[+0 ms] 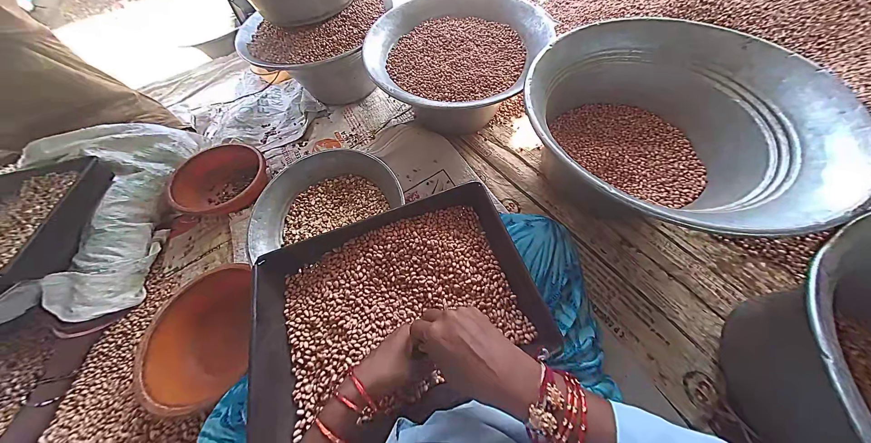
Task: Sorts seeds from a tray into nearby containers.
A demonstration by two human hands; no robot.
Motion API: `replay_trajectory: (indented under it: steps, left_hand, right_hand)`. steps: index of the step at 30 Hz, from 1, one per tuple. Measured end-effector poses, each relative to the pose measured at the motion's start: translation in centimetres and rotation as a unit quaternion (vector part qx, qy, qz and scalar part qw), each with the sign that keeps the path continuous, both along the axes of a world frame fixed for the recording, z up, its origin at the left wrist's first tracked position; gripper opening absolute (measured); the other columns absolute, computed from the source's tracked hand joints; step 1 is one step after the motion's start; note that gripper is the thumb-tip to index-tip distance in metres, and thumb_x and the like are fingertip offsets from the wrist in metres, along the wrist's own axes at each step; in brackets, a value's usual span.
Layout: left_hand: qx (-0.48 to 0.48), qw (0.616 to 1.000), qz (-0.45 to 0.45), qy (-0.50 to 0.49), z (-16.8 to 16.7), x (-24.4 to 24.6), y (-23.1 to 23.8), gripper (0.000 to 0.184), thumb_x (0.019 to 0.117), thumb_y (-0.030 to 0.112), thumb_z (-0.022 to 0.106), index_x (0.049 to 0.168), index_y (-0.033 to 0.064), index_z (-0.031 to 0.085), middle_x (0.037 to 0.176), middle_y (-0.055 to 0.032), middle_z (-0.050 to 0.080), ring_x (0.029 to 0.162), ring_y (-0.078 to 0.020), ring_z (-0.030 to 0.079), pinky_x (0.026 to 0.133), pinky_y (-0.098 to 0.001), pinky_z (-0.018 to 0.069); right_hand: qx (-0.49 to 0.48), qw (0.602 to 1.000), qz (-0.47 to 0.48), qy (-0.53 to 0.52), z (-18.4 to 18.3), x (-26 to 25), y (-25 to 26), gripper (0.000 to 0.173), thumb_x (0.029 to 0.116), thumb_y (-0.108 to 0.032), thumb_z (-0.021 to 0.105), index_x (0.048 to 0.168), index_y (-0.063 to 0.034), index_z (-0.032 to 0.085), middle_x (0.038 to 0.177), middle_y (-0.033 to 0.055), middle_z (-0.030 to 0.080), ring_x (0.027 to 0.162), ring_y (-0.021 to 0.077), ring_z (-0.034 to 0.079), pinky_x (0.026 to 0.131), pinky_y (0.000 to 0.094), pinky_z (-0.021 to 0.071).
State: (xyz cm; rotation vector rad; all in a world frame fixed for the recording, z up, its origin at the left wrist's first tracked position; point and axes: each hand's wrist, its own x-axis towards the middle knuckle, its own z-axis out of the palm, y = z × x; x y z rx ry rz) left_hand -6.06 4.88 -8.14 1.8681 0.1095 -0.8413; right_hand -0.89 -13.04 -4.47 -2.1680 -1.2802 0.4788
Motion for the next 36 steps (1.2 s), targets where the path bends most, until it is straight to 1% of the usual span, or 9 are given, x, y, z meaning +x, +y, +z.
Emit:
replay_trajectory:
  steps: [4,8,10,12,16,21,26,31,36]
  left_hand:
    - [0.153,0.971,0.051,-0.177,2.8,1.7,4.3,0.010,0.0901,0.004,0.063,0.095,0.0025,0.072,0.087,-0.0018,0.067,0.075,-0.0077,0.060,0.070,-0.0290,0.0510]
    - [0.408,0.765,0.198,-0.457,5.6,3.6,9.1,0.033,0.0870,0.003,0.062,0.119,0.0002,0.069,0.125,-0.0311,0.061,0.115,-0.0492,0.061,0.096,-0.0628,0.0480]
    - [0.455,0.733,0.205,-0.463,5.7,3.9,10.1,0.039,0.0879,0.006,0.064,0.127,-0.0011,0.065,0.128,-0.0357,0.057,0.117,-0.0556,0.057,0.097,-0.0657,0.0458]
    - [0.476,0.781,0.152,-0.375,5.2,3.5,9.6,0.035,0.0911,0.008,0.071,0.125,-0.0001,0.067,0.116,-0.0307,0.065,0.103,-0.0506,0.066,0.087,-0.0652,0.0514]
    - [0.542,0.839,0.008,-0.038,4.2,3.4,5.2,0.055,0.0981,0.020,0.068,0.148,0.0055,0.051,0.139,-0.0251,0.059,0.124,-0.0455,0.060,0.099,-0.0607,0.0495]
    - [0.469,0.879,-0.064,-0.056,1.5,0.6,-2.0,0.059,0.0952,0.008,0.063,0.152,0.0044,0.046,0.145,-0.0256,0.052,0.123,-0.0456,0.060,0.094,-0.0563,0.0536]
    - [0.151,0.971,0.002,-0.186,0.2,-0.6,-4.0,0.057,0.0939,0.014,0.067,0.145,-0.0032,0.049,0.143,-0.0262,0.053,0.126,-0.0365,0.060,0.105,-0.0473,0.0499]
    - [0.163,0.906,0.110,-0.375,1.5,2.0,-1.7,0.028,0.0902,0.009,0.070,0.118,0.0045,0.071,0.124,-0.0171,0.064,0.092,-0.0194,0.072,0.076,-0.0320,0.0629]
    - [0.348,0.794,0.118,-0.484,0.2,5.4,1.1,0.012,0.0869,0.003,0.073,0.097,0.0060,0.079,0.100,-0.0202,0.070,0.084,-0.0362,0.072,0.071,-0.0516,0.0598]
  right_hand:
    - [-0.125,0.990,-0.050,0.031,0.3,1.9,-1.0,0.021,0.1014,-0.006,0.055,0.117,0.0005,0.067,0.105,0.0233,0.070,0.092,0.0410,0.071,0.074,0.0547,0.0557]
    - [-0.291,0.939,-0.162,0.081,1.7,4.3,-2.5,0.042,0.1039,-0.010,0.055,0.145,0.0003,0.049,0.128,0.0292,0.060,0.110,0.0458,0.065,0.089,0.0564,0.0536]
    - [-0.330,0.918,-0.204,0.084,1.8,5.2,-2.8,0.049,0.1033,-0.008,0.054,0.149,0.0003,0.041,0.128,0.0290,0.060,0.111,0.0456,0.066,0.089,0.0553,0.0545]
    - [-0.352,0.905,-0.219,0.092,1.4,5.4,-3.1,0.048,0.1032,-0.004,0.050,0.150,0.0017,0.040,0.121,0.0275,0.064,0.111,0.0440,0.067,0.089,0.0543,0.0543]
    - [-0.400,0.888,-0.183,0.137,0.3,4.5,-2.5,0.048,0.0984,-0.001,0.055,0.145,0.0030,0.043,0.121,0.0275,0.065,0.115,0.0451,0.065,0.089,0.0567,0.0543]
    - [-0.345,0.920,-0.075,0.173,-1.7,2.4,-1.7,0.057,0.0944,-0.015,0.071,0.143,0.0026,0.046,0.116,0.0296,0.066,0.113,0.0474,0.065,0.091,0.0617,0.0506]
    - [-0.248,0.938,-0.066,0.233,-2.4,2.7,-2.0,0.058,0.0911,-0.012,0.072,0.142,0.0038,0.048,0.116,0.0289,0.066,0.114,0.0459,0.064,0.096,0.0628,0.0477]
    - [-0.075,0.958,-0.007,0.276,-1.6,5.4,-4.4,0.046,0.0979,-0.010,0.068,0.142,-0.0010,0.057,0.121,0.0256,0.068,0.108,0.0389,0.067,0.096,0.0584,0.0499]
    - [0.005,0.982,-0.119,0.146,-0.1,7.6,-3.9,0.019,0.1007,-0.014,0.061,0.113,-0.0086,0.075,0.104,0.0082,0.075,0.091,0.0223,0.070,0.083,0.0466,0.0538]
